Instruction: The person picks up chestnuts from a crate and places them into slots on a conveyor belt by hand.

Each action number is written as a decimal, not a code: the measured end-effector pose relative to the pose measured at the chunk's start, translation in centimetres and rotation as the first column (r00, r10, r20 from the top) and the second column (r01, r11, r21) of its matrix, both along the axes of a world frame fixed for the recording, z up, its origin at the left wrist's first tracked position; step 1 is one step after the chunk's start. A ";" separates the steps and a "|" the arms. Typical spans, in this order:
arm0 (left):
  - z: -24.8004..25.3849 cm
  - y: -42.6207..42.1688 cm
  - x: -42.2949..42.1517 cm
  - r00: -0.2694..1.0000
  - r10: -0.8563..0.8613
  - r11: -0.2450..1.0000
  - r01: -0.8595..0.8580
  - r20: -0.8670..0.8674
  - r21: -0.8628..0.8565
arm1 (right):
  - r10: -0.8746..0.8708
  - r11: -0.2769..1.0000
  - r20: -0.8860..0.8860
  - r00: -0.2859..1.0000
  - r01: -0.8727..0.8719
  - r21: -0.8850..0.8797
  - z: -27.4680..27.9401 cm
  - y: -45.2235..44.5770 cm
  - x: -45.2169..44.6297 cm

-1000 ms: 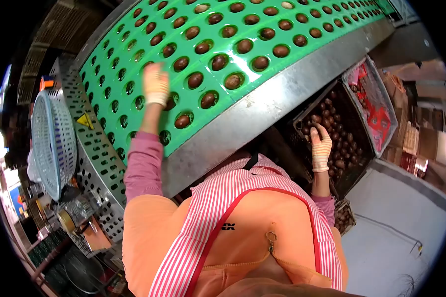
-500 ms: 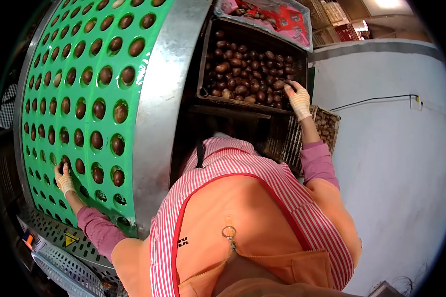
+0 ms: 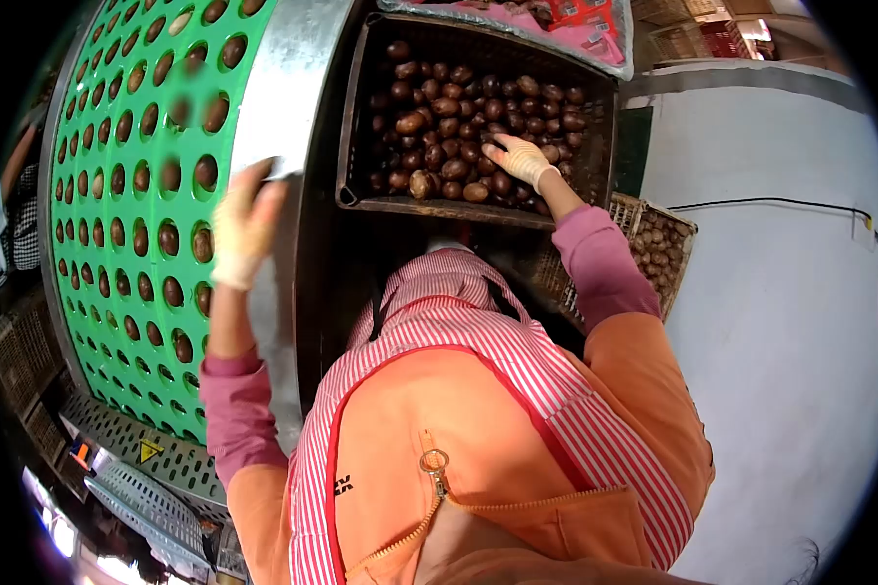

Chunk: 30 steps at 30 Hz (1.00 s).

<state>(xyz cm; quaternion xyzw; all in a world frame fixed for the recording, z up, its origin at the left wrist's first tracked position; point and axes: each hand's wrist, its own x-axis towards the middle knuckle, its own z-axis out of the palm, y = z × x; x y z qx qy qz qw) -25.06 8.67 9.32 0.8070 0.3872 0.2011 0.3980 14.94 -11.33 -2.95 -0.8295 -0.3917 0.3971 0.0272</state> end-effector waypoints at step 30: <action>-12.2 -2.8 20.4 0.443 -0.651 0.746 0.223 -0.616 -0.628 | -0.610 0.775 -0.684 0.400 0.477 -0.413 -0.5 1.0 -0.2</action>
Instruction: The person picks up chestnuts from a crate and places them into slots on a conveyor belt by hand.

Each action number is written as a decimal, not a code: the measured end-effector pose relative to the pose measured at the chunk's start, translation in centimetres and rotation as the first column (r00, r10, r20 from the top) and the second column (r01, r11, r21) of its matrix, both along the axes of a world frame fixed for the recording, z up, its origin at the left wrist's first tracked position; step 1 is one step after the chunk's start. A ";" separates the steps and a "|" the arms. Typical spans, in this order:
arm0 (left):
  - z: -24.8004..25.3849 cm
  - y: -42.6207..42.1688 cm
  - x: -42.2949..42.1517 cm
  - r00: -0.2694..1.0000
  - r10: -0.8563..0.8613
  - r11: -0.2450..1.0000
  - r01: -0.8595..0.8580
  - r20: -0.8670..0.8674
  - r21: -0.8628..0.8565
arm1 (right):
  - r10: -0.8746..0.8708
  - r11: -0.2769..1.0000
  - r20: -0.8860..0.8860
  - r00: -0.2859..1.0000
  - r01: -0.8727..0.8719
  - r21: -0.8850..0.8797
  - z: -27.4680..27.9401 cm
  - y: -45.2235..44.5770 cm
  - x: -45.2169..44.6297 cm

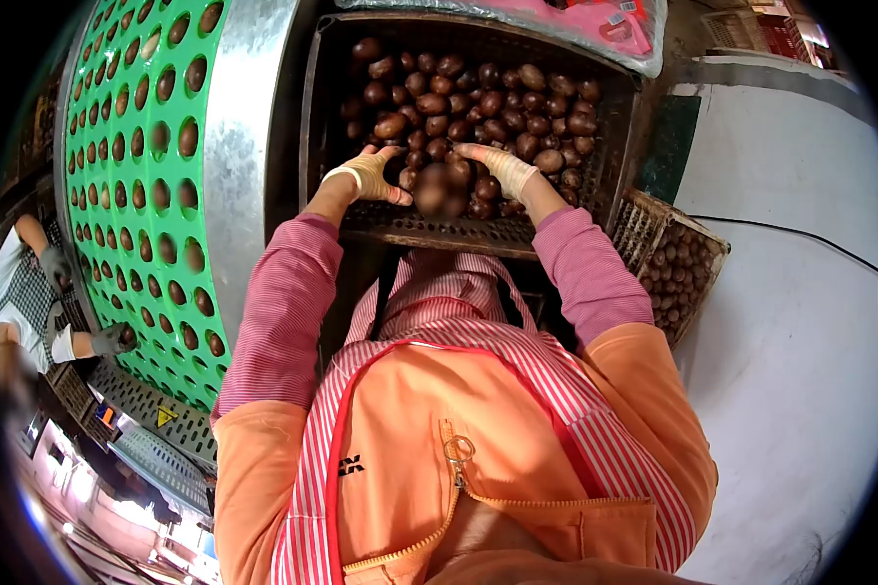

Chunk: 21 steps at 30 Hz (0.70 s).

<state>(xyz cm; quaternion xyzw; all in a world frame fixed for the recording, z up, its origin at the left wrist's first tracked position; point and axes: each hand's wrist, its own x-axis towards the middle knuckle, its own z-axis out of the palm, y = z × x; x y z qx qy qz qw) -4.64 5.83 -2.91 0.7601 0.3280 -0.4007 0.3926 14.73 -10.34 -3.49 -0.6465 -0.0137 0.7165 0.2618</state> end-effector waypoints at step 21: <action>0.1 -4.1 1.7 0.898 0.367 0.912 -0.295 0.243 -0.284 | -0.239 0.954 -0.352 0.905 0.287 0.089 -4.9 -0.5 -1.0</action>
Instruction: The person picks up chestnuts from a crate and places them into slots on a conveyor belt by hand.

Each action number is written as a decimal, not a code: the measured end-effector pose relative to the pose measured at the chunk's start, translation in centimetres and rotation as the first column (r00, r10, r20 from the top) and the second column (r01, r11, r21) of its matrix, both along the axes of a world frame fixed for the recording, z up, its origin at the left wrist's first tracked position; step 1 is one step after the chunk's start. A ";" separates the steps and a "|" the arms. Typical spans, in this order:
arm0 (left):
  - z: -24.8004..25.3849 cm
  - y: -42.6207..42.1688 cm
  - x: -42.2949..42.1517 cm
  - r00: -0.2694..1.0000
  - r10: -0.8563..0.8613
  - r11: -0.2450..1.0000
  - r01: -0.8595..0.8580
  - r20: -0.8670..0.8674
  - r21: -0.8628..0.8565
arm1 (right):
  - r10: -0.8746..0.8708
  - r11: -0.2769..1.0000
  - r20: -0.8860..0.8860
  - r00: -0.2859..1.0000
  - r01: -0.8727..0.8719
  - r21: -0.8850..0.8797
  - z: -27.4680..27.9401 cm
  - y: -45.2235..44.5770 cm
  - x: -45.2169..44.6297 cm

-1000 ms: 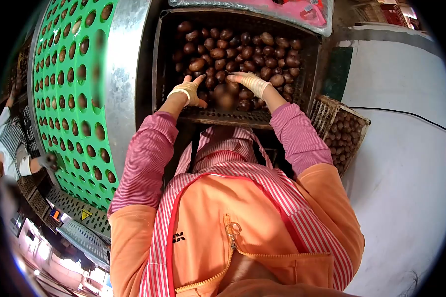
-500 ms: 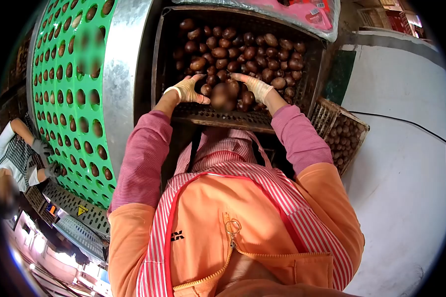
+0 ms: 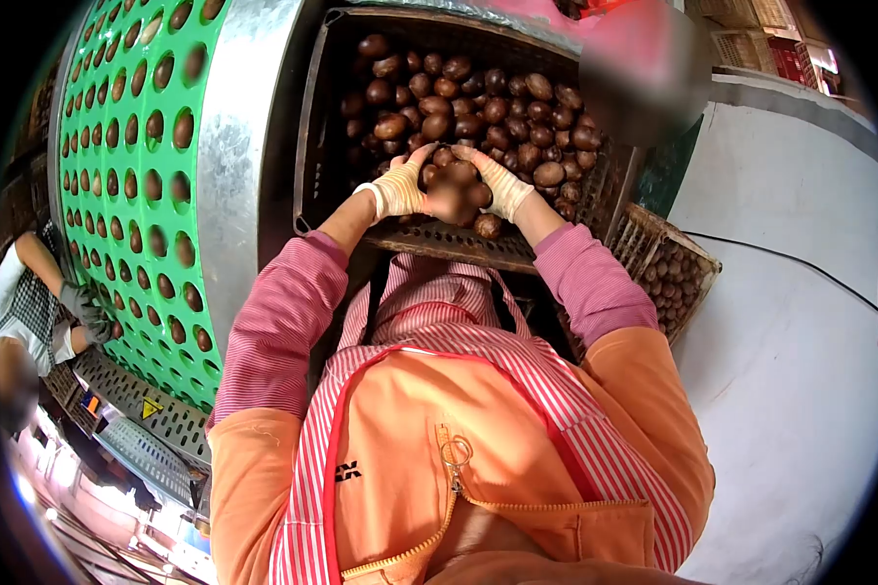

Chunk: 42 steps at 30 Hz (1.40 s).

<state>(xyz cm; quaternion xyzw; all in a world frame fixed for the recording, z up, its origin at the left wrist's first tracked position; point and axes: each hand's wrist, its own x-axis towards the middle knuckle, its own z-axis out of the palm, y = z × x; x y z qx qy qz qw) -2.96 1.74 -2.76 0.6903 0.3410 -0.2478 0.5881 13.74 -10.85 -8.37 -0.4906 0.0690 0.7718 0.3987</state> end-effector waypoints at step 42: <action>17.5 6.9 -31.5 0.384 0.769 0.587 -0.741 0.511 -0.326 | 0.535 0.729 0.335 0.776 -0.624 0.282 21.2 23.4 -27.5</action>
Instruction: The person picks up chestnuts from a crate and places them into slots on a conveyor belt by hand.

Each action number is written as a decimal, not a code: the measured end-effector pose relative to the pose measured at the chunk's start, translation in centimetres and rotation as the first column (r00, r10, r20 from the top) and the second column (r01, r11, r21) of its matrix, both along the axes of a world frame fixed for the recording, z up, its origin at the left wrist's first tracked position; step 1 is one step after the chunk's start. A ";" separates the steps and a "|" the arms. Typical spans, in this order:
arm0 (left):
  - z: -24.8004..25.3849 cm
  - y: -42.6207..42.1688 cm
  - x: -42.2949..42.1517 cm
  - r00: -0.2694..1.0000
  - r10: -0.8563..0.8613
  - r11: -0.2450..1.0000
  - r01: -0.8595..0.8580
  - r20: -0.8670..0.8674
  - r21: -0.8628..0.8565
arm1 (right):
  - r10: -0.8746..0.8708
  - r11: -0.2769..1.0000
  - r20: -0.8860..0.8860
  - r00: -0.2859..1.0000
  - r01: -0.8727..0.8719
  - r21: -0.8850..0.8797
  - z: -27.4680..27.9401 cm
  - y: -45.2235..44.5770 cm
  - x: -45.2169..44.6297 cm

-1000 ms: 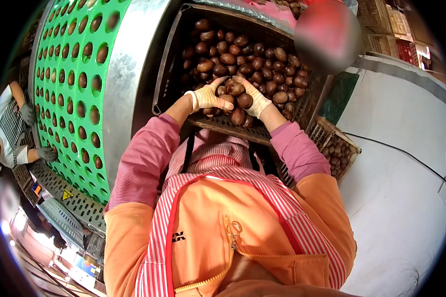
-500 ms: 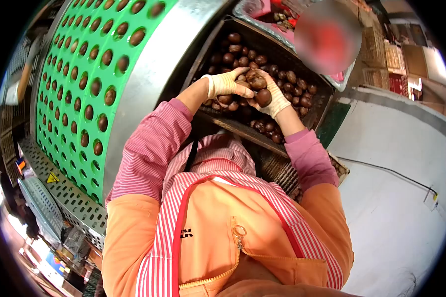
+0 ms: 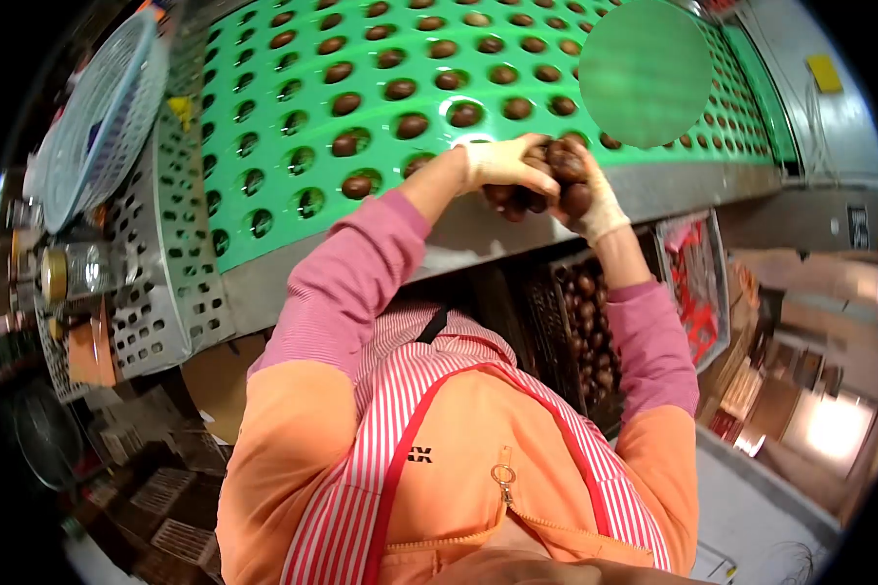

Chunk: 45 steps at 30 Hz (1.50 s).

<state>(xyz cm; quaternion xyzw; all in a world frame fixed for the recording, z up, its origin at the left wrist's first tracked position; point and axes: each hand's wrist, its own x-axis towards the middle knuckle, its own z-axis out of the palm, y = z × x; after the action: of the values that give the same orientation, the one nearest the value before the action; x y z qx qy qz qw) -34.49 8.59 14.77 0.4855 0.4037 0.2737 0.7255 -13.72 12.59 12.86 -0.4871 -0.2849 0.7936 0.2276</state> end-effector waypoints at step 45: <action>-6.2 -4.9 -33.7 0.057 0.608 0.678 -0.557 -0.792 0.481 | 0.144 0.249 0.365 0.920 -0.391 0.886 -6.5 2.8 -33.8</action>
<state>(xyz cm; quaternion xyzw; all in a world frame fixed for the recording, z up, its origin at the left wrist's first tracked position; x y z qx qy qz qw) -68.23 3.71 8.59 0.3603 0.8862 0.2283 0.1810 -47.57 15.43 6.32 -0.2822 -0.7971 0.4418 0.2996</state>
